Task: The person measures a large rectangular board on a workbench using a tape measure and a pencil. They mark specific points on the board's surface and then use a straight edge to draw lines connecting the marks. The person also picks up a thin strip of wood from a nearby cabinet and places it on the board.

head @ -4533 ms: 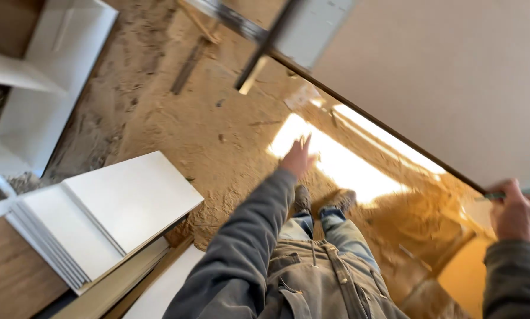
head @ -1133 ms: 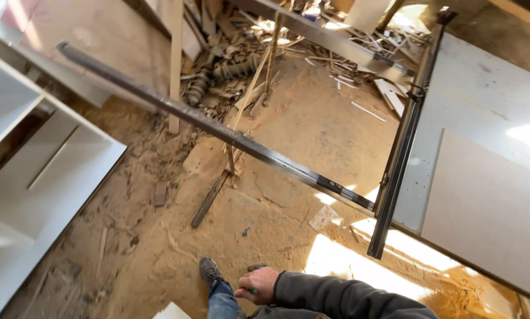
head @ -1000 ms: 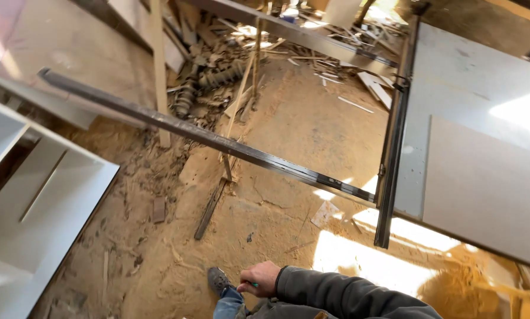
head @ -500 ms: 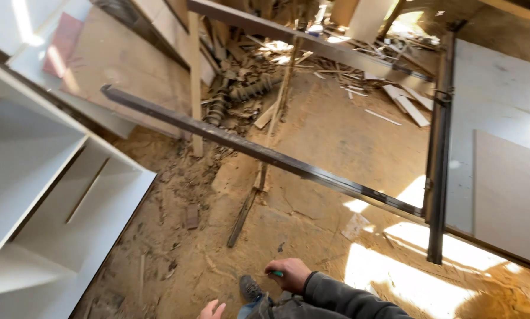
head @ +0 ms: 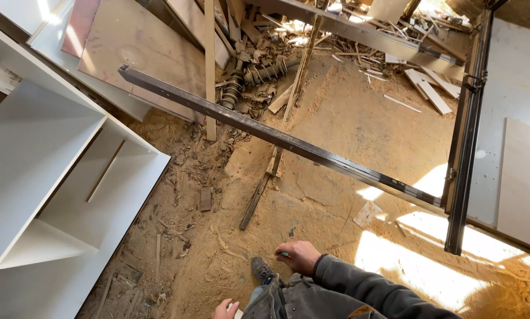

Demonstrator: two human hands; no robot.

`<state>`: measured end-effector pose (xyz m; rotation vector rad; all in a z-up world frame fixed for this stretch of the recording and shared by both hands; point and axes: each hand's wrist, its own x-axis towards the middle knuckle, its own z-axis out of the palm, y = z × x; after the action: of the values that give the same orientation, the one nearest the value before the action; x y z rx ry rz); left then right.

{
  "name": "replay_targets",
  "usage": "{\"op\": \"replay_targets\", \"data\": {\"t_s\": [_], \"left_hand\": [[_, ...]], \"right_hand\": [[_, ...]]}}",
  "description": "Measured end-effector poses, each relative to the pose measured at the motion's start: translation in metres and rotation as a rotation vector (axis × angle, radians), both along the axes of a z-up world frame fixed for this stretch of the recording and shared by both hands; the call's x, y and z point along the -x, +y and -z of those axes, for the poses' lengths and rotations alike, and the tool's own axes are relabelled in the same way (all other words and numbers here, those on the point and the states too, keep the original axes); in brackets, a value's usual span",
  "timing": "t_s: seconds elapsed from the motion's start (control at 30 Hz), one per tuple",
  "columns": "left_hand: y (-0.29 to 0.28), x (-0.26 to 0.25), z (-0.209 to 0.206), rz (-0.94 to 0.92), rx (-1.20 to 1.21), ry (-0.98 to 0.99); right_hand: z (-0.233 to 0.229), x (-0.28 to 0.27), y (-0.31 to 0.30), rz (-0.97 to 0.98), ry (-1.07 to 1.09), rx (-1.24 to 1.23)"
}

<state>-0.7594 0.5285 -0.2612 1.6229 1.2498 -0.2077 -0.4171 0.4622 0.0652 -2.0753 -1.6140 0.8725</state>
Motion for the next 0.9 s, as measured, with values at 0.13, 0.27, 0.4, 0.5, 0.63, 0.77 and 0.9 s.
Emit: {"op": "replay_targets", "data": {"t_s": [0.13, 0.27, 0.4, 0.5, 0.63, 0.77, 0.9], "left_hand": [[0.0, -0.01, -0.002, 0.062, 0.022, 0.018], [-0.005, -0.006, -0.008, 0.164, 0.045, 0.013], [0.007, -0.014, -0.023, 0.28, 0.099, 0.096], [0.03, -0.032, -0.037, 0.268, 0.171, 0.188], [0.041, -0.066, -0.074, 0.296, 0.1, 0.21], [0.032, -0.108, -0.078, 0.333, -0.057, 0.132], [-0.004, -0.171, -0.083, 0.325, -0.047, -0.015]], "right_hand": [[-0.01, 0.003, -0.011, 0.015, -0.008, -0.043], [-0.024, 0.007, -0.029, 0.078, -0.02, 0.007], [-0.014, -0.002, -0.058, 0.111, -0.073, 0.123], [-0.011, -0.014, -0.075, 0.173, 0.069, 0.098], [-0.021, -0.032, -0.095, 0.257, -0.018, 0.03], [-0.038, -0.061, -0.127, 0.351, -0.006, -0.046], [-0.04, -0.097, -0.172, 0.459, 0.034, -0.111]]}}
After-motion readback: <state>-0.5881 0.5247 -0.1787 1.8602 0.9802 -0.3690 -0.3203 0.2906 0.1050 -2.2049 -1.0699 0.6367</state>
